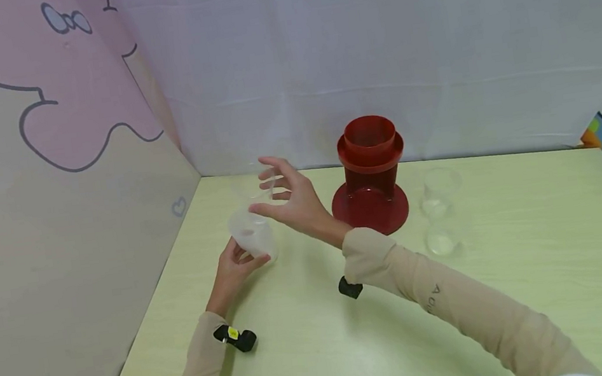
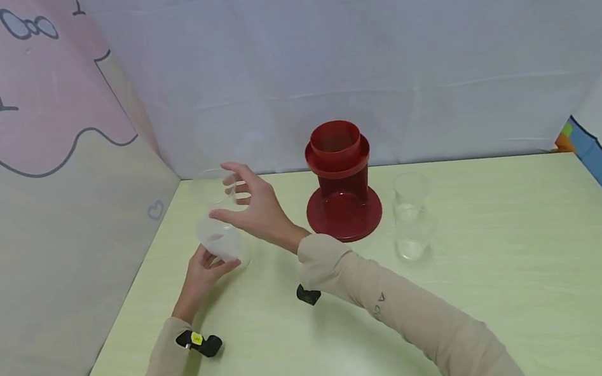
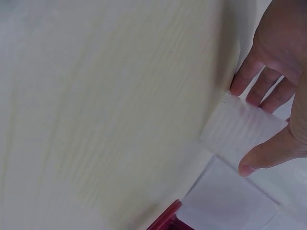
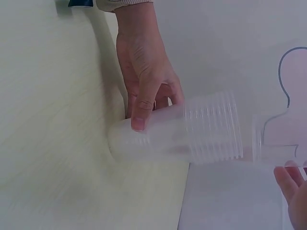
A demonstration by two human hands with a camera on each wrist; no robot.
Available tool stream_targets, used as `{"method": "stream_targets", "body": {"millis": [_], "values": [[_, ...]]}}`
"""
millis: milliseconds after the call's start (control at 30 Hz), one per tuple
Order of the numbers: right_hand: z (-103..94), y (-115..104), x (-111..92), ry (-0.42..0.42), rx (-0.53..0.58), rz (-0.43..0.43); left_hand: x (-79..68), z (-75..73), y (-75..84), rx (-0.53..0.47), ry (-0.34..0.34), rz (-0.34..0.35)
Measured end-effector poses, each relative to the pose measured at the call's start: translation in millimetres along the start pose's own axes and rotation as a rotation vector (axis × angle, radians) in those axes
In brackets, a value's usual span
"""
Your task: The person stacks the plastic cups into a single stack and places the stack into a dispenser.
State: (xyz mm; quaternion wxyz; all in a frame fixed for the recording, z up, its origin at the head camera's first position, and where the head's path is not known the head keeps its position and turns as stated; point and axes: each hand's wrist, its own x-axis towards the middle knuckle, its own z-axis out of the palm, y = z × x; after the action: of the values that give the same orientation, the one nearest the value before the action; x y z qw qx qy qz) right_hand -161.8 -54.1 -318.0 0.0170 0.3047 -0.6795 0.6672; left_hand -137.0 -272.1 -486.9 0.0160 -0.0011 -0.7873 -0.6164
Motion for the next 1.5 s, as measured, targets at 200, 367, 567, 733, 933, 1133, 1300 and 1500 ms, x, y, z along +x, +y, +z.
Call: {"method": "stream_targets", "body": {"millis": [200,367,567,733,933,1133,1300,1500], "values": [[8.7,25,9,-0.028,-0.02,0.008,0.9,1.2,0.0,0.029,0.002,-0.009],[14.6,40,14,-0.045,-0.05,0.012,-0.3,0.6,4.4,0.019,-0.01,-0.005],[18.3,45,14,-0.09,-0.139,0.035,-4.1,0.0,15.1,-0.001,-0.028,-0.01],[20.2,47,13,-0.118,-0.173,0.042,-8.3,1.0,27.8,0.0,-0.042,-0.014],[22.4,49,13,-0.161,-0.213,0.061,-9.1,0.0,28.8,0.02,-0.043,-0.023],[23.6,53,10,-0.182,-0.274,0.08,-8.8,0.3,28.4,0.007,-0.05,-0.015],[24.8,56,4,-0.188,-0.332,0.076,-10.1,0.5,31.5,0.01,-0.054,-0.011],[28.2,63,-2,-0.199,-0.348,0.105,-8.3,0.4,28.9,0.015,-0.057,-0.012]]}}
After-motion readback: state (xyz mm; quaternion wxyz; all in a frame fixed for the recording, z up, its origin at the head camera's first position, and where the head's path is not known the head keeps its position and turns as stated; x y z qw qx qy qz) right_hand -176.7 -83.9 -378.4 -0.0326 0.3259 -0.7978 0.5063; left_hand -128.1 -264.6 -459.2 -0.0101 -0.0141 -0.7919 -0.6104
